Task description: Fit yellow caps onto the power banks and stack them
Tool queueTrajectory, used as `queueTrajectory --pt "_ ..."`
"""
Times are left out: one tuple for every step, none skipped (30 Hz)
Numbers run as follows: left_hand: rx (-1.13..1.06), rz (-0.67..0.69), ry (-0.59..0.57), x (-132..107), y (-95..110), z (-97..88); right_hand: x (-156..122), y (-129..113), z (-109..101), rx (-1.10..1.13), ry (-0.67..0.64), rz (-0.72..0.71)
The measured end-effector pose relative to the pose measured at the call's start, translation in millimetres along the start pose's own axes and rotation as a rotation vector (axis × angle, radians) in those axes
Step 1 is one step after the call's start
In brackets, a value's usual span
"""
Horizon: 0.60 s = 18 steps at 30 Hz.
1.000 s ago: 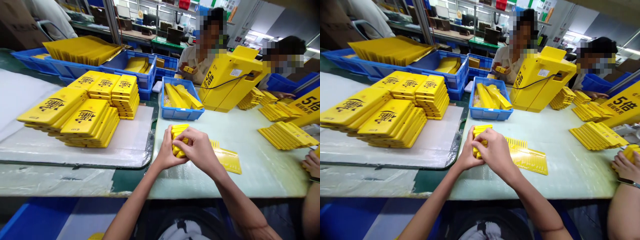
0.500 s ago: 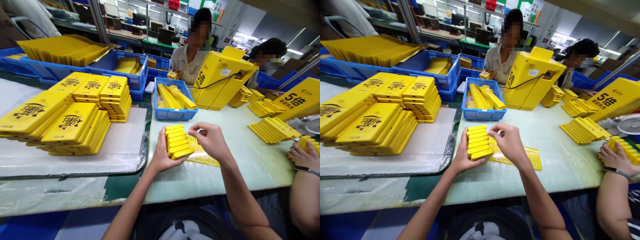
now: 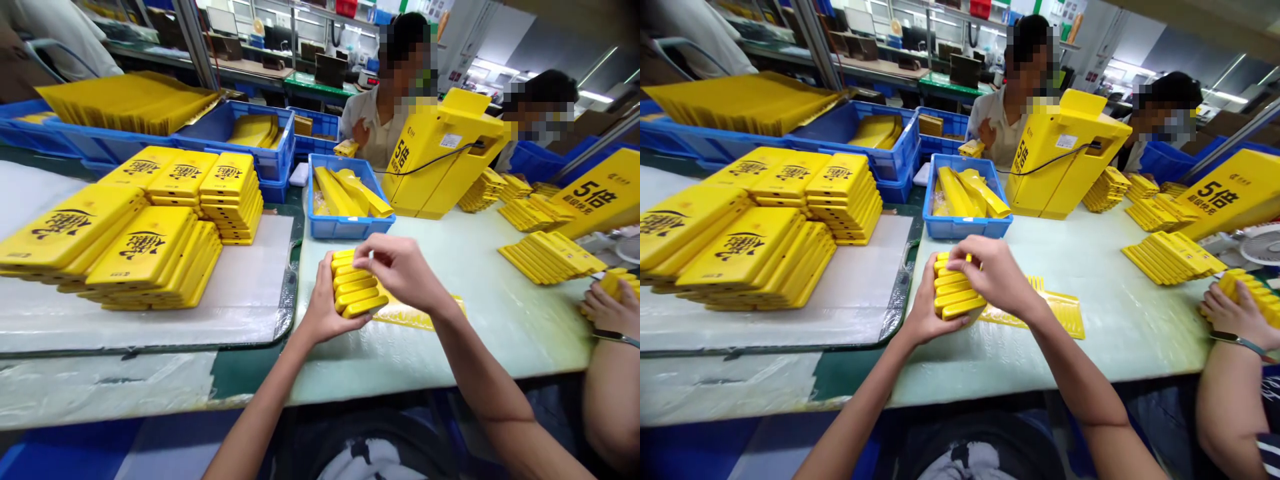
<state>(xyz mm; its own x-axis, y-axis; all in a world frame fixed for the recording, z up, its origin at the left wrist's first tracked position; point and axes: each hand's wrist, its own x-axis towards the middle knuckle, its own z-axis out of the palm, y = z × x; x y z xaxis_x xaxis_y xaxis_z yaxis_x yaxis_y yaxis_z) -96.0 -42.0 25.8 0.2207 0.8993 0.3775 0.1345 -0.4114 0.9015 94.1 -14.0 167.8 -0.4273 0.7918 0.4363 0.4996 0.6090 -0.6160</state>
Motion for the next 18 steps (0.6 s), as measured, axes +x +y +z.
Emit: queueTrajectory --pt "-0.003 0.006 0.0 0 0 0.2 0 3 -4 0.01 0.071 0.012" --pt "-0.009 0.01 0.002 0 0 0.5 -1 7 -9 0.003 0.127 0.038" --pt "-0.015 0.012 0.004 0 1 0.9 -3 11 -12 -0.005 0.15 0.069" --pt "-0.022 0.01 0.004 0 1 1.3 -5 14 -15 -0.004 0.132 0.097" --pt "-0.028 0.006 0.005 0 1 1.7 -8 17 -16 0.009 0.086 0.119" --pt "-0.033 0.0 0.006 0 1 2.0 -11 19 -16 0.029 0.033 0.134" --pt "-0.036 -0.007 0.007 0 2 2.2 -13 20 -15 0.047 -0.01 0.142" --pt "-0.038 -0.013 0.008 0 2 2.3 -15 20 -13 0.055 -0.04 0.143" --pt "-0.04 -0.016 0.011 0 2 2.4 -16 20 -11 0.048 -0.062 0.139" --pt "-0.041 -0.017 0.016 0 2 2.4 -17 19 -9 0.029 -0.081 0.127" --pt "-0.042 -0.016 0.023 0 1 2.4 -16 18 -6 -0.003 -0.1 0.11" --pt "-0.042 -0.012 0.028 1 1 2.4 -15 16 -4 -0.047 -0.122 0.093" --pt "-0.041 -0.006 0.032 1 1 2.4 -13 13 -2 -0.105 -0.145 0.079" --pt "-0.036 -0.003 0.035 1 1 2.4 -10 10 2 -0.169 -0.17 0.07" --pt "-0.028 -0.002 0.039 1 1 2.4 -6 5 6 -0.223 -0.204 0.062" --pt "-0.017 -0.001 0.036 1 1 2.4 -2 -1 10 -0.247 -0.251 0.042" --pt "-0.005 -0.002 0.029 1 2 2.2 4 -8 15 -0.224 -0.309 0.004" --pt "0.004 -0.003 0.015 1 2 2.1 10 -14 19 -0.149 -0.362 -0.054"
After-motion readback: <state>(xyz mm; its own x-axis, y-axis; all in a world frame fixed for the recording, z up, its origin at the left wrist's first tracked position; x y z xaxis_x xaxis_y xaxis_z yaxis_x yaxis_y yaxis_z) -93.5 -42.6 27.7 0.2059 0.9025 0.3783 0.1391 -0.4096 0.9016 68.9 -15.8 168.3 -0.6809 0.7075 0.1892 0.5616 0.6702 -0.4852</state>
